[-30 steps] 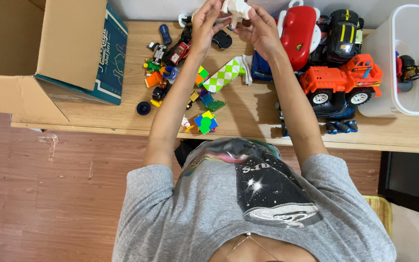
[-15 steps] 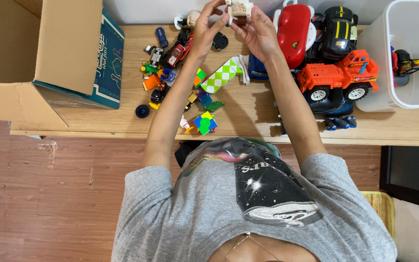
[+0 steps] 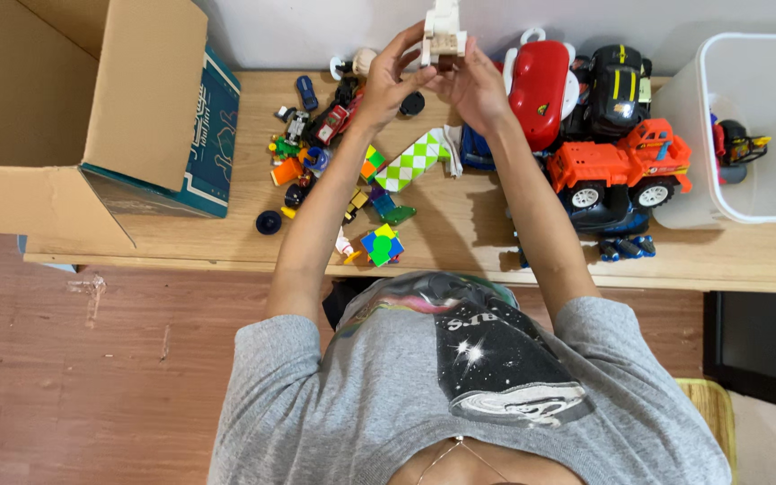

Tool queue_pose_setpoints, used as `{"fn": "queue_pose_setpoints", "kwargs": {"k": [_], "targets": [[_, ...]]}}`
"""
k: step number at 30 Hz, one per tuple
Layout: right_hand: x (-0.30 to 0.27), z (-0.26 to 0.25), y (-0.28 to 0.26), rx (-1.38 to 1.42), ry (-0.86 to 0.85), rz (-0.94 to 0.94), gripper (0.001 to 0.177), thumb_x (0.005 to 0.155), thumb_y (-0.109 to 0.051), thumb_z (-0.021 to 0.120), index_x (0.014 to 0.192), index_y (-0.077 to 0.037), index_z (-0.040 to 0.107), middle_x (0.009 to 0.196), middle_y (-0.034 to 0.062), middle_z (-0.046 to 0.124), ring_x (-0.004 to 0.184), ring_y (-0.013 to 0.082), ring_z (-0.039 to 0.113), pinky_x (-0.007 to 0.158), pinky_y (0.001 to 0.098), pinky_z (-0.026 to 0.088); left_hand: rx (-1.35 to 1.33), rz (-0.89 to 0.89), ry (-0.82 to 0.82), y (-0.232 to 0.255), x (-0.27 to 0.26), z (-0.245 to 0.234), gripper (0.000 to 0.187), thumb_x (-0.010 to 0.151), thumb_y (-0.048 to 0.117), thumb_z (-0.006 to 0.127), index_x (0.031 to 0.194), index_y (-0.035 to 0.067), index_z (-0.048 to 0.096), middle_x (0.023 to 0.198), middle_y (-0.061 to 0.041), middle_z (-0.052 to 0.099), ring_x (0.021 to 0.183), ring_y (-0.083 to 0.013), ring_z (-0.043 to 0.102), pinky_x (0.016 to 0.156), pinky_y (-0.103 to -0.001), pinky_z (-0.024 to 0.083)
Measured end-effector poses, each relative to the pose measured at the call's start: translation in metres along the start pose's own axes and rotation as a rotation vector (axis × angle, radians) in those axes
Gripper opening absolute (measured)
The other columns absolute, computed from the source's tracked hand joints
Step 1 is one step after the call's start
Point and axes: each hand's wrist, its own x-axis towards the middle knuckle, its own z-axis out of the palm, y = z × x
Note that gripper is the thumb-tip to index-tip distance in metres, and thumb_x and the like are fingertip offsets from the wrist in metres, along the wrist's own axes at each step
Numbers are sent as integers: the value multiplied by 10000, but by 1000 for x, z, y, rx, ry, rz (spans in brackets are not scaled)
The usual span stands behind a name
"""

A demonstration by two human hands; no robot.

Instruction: The person picks up toy cars, a toy horse, and small plastic figures one at a time, looks at them, and places them into a cardboard box.

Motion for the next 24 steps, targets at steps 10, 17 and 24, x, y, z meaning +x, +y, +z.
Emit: {"fn": "queue_pose_setpoints", "kwargs": {"k": [10,17,24], "targets": [[7,8,-7,-506,238,-253,321,1177,-174,609,1474,-57,567,1142,47,623,1017,138,585,910,308,510,-87,28,64,35,0,3,694,929,79,865,1519,81,499,1565,-83,465,1438,-271,539,1169,-410,556],[9,29,-26,-425,287,-131,405,1040,-208,620,1398,-27,564,1278,69,689,1156,147,677,983,312,598,311,121,157,48,3,11,827,882,-82,851,1560,169,450,1557,-40,475,1491,-223,488,1203,-384,483],[13,36,-32,-484,331,-195,381,1005,-84,733,1336,33,584,1254,109,711,1144,148,685,1040,293,562,385,128,110,69,9,14,1005,825,44,921,1619,201,324,1629,-59,391,1519,-253,440,1196,-417,489]]}}
